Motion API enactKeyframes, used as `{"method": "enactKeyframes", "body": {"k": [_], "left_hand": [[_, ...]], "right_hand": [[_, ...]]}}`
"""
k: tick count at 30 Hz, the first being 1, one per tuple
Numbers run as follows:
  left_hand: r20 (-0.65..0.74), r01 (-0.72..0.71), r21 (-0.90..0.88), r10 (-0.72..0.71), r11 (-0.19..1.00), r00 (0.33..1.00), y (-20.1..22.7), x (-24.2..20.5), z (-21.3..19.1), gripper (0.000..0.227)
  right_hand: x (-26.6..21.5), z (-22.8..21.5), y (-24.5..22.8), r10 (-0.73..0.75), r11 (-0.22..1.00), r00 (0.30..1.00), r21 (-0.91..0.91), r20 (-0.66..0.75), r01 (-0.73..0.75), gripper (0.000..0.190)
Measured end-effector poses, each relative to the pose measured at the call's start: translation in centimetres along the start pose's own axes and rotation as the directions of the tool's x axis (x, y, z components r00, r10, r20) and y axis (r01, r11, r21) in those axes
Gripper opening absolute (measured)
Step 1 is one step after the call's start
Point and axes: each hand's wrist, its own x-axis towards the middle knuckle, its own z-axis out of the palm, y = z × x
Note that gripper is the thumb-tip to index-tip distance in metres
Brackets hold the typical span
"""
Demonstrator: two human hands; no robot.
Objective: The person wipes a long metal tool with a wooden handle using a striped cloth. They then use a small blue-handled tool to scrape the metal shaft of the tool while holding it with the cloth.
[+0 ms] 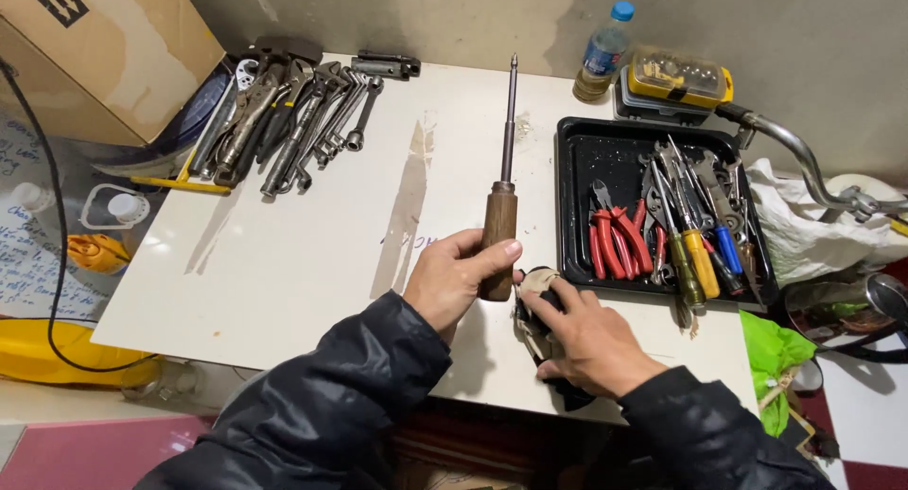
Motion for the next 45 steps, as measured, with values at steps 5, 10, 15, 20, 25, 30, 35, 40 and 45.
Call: {"method": "enactKeyframes", "body": {"k": [5, 10, 15, 20, 25, 30, 35, 40, 45], "left_hand": [[0.06, 0.021, -0.088, -0.015, 0.996, 0.998, -2.4, 0.3, -0.9, 0.044], [0.145, 0.08, -0.145, -0.059, 0.986, 0.988, -2.1, -0.8, -0.9, 0.045], [0.35, 0.126, -0.133, -0.072, 0.983, 0.934, -2.1, -2.1, -0.5, 0.04], [0.589, 0.416, -0.291, -0.181, 0.861, 0.788, -3.0, -3.0, 0.0, 0.038], [0.616, 0.453, -0.284, -0.201, 0.845, 0.762, -3.5, -3.2, 0.2, 0.041], [0.375, -0.595, 0.488, 0.463, 0.638, 0.803, -3.5, -3.2, 1.0, 0.045], [0.405, -0.683, 0.623, 0.59, 0.381, 0.698, -2.9, -2.9, 1.4, 0.045], [0.5, 0.247, -0.076, -0.178, 0.966, 0.847, -1.1, -3.8, 1.6, 0.036], [0.655, 0.443, -0.059, -0.301, 0.894, 0.693, -2.1, -3.3, 0.6, 0.053]], "right_hand": [[2.0, -0.4, 1.8, 0.055, 0.962, 0.997, 0.272, -0.06, -0.037, 0.069], [0.4, -7.3, 0.7, 0.37, 0.163, 0.927, 0.987, -0.056, -0.006, 0.058], [-1.1, -11.7, -1.4, 0.429, -0.567, 0.872, 0.682, -0.235, 0.462, 0.034], [0.1, -6.2, -0.1, 0.135, -0.498, 0.938, 0.797, -0.318, 0.342, 0.055], [0.2, -7.3, -0.5, 0.452, -0.342, 0.822, 0.783, -0.348, 0.519, 0.039], [-0.3, -10.8, -3.6, 0.575, -0.292, 0.748, 0.772, -0.33, 0.565, 0.011], [0.3, -10.0, -2.2, 0.721, -0.369, 0.68, 0.754, -0.137, 0.544, 0.027], [0.3, -10.8, -1.3, 0.728, -0.413, 0.669, 0.684, -0.149, 0.601, 0.032], [-0.8, -12.4, 1.7, 0.708, -0.417, 0.699, 0.742, -0.097, 0.525, 0.06]]}}
